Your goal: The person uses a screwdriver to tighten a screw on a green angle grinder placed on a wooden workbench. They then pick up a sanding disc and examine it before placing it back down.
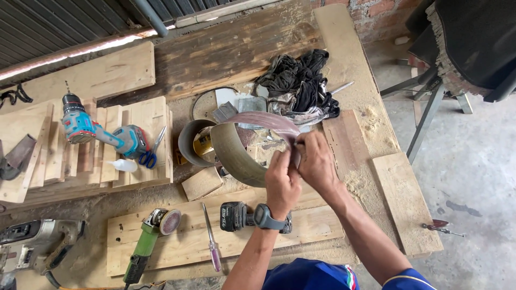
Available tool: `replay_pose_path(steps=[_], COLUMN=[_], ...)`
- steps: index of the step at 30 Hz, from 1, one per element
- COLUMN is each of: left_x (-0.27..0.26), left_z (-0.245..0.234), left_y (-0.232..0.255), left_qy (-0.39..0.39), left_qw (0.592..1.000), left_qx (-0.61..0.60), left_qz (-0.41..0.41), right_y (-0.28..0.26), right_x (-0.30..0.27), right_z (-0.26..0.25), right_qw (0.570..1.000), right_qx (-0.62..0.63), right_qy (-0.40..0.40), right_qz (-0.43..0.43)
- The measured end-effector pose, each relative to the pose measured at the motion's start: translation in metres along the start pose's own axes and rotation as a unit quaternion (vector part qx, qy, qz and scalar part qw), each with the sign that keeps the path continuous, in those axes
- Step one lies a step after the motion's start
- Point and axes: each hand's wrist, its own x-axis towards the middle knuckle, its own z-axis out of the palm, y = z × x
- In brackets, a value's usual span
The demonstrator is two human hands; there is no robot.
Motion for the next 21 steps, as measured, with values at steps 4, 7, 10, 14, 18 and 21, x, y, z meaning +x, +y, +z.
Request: replay_pose_path(steps=[4, 7, 10, 14, 18, 21], left_x=[0.011, 0.015, 0.014, 0.023, 0.007, 0.021], left_z=[-0.016, -0.021, -0.026, -0.035, -0.029, -0.035], left_y=[0.002, 0.001, 0.008, 0.026, -0.01, 0.016], left_qy=[-0.009, -0.016, 0.0, 0.008, 0.005, 0.029], left_qw=[1.0, 0.999, 0.999, 0.996, 0.995, 0.988], left_qx=[-0.009, -0.026, -0.047, -0.078, -0.084, -0.125], left_qz=[-0.003, -0.011, -0.019, -0.048, -0.058, -0.087], right_y=[-0.017, -0.023, -0.037, -0.055, -0.034, -0.048], right_x=[0.011, 0.02, 0.015, 0.031, 0.043, 0.028], right_z=[-0.002, -0.002, -0.003, -0.01, -0.006, -0.002], right_qw=[0.999, 1.0, 0.998, 0.999, 1.0, 0.999], right_qx=[-0.004, -0.015, 0.003, -0.017, -0.016, -0.015], right_qy=[-0.033, -0.023, -0.054, -0.031, -0.006, -0.031], right_qz=[0.004, -0.004, 0.02, 0.01, 0.005, 0.002])
